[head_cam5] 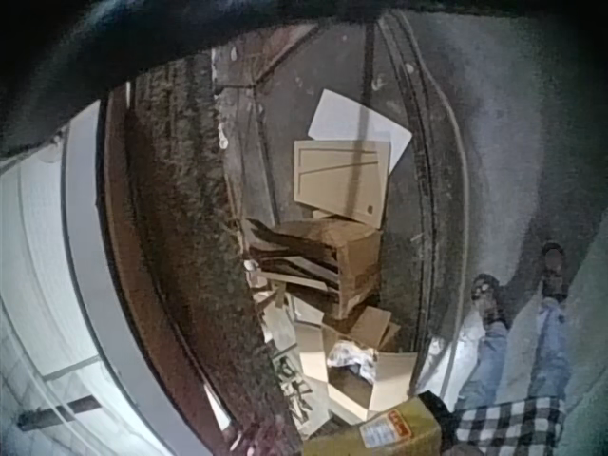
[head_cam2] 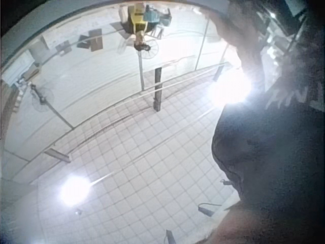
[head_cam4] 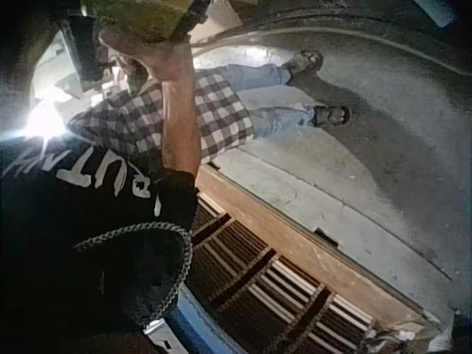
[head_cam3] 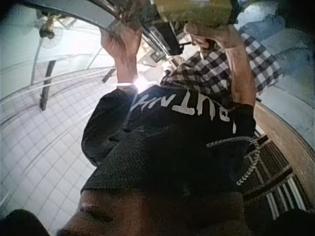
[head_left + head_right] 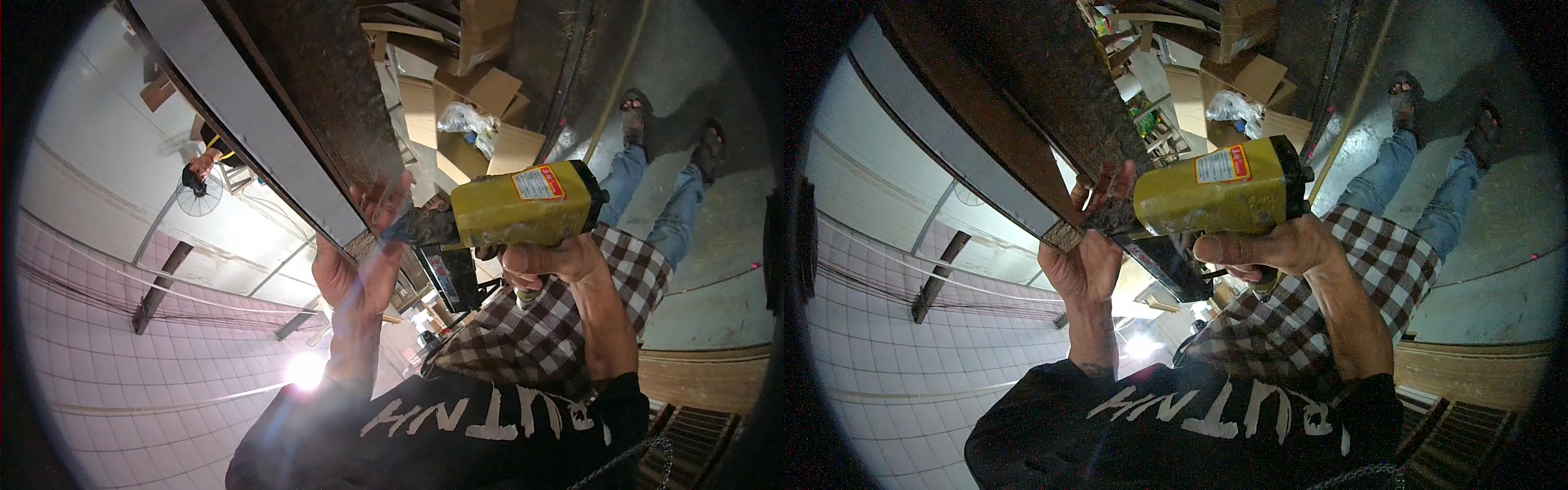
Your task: The person uses a nail gun to attach thin wooden panels and strips to larger wooden boards on a workbench in a factory setting.
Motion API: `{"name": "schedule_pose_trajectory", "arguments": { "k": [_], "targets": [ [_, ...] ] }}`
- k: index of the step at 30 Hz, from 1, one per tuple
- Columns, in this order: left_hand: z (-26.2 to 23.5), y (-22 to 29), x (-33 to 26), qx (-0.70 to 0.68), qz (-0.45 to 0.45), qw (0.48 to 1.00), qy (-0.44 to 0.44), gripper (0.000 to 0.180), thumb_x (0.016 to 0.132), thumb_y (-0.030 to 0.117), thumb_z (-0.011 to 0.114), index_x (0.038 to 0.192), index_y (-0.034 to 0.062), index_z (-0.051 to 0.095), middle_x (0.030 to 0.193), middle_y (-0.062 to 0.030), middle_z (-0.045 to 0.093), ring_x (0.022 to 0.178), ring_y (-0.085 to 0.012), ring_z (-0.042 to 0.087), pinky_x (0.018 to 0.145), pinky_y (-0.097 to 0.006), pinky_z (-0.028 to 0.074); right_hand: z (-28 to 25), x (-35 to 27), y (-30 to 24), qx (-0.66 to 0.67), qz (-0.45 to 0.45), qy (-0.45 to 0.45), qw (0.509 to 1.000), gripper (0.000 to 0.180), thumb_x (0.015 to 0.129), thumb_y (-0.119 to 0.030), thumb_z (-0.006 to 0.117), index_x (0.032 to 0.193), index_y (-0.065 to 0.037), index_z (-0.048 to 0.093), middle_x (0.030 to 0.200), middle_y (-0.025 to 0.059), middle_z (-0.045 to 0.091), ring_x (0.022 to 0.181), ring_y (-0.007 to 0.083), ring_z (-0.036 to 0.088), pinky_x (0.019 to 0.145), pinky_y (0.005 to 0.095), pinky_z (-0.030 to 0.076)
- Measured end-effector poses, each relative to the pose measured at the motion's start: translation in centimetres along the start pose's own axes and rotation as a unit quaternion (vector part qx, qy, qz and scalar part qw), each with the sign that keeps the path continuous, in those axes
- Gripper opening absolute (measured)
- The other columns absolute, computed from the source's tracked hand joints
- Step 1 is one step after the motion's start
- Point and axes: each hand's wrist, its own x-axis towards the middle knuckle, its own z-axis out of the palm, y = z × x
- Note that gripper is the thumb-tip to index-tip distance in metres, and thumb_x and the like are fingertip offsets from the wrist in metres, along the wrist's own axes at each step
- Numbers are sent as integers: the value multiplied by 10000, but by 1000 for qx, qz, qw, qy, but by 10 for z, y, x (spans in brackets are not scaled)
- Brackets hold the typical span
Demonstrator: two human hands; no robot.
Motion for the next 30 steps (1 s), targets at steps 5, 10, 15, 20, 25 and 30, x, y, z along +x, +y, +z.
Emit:
{"name": "schedule_pose_trajectory", "arguments": {
  "k": [5, 10, 15, 20, 25, 30],
  "targets": [
    [-2, 1, 1, 16, -3, 1000, -1, 568, 889, 424, 581, 1255, -6, 516, 1372, -183, 391, 1375, -366, 237, 790, -345, 536, 4, 1, -5, -17, 2, 8, 1000, 326, 809, -316, 739, 849, -8, 637, 524, 6, 553, 363, 77, 472, 328, 237, 397],
    [7, -2, 1, 4, 2, 999, 37, 568, 911, 446, 537, 1265, 3, 507, 1366, -187, 410, 1348, -362, 291, 868, -416, 514, 7, -5, -13, -36, 24, 0, 999, 372, 827, -309, 721, 947, 22, 603, 524, 5, 519, 398, 81, 469, 373, 243, 401],
    [7, 7, 6, -12, -37, 999, -37, 550, 960, 441, 436, 1338, 41, 425, 1321, -164, 479, 1284, -340, 402, 991, -580, 412, -3, -35, -26, -113, 46, 75, 990, 343, 876, -358, 658, 829, -20, 620, 562, -9, 532, 440, 67, 501, 400, 234, 434],
    [-2, 21, 9, -84, -64, 994, -38, 491, 959, 382, 468, 1332, 64, 436, 1266, -189, 531, 1215, -364, 473, 1059, -667, 267, 29, -99, -60, -102, -75, 283, 951, 184, 884, -174, 639, 804, -43, 537, 616, 17, 479, 487, 108, 450, 438, 266, 369],
    [-25, 21, 19, -132, -73, 988, -28, 336, 960, 299, 517, 1196, 60, 494, 1093, -68, 554, 1038, -251, 541, 997, -585, 415, 116, -172, -95, -370, -120, 511, 766, 186, 831, -97, 676, 913, -24, 526, 654, 40, 505, 502, 147, 489, 477, 294, 404],
    [-47, 25, 0, -156, -57, 986, -8, 362, 905, 261, 618, 1201, 82, 512, 1098, -39, 558, 1008, -204, 550, 868, -430, 491, 275, -133, -140, -686, -164, 479, 522, 614, 776, -18, 668, 1341, -55, 430, 933, 107, 602, 820, 207, 581, 737, 318, 481]
  ]
}}
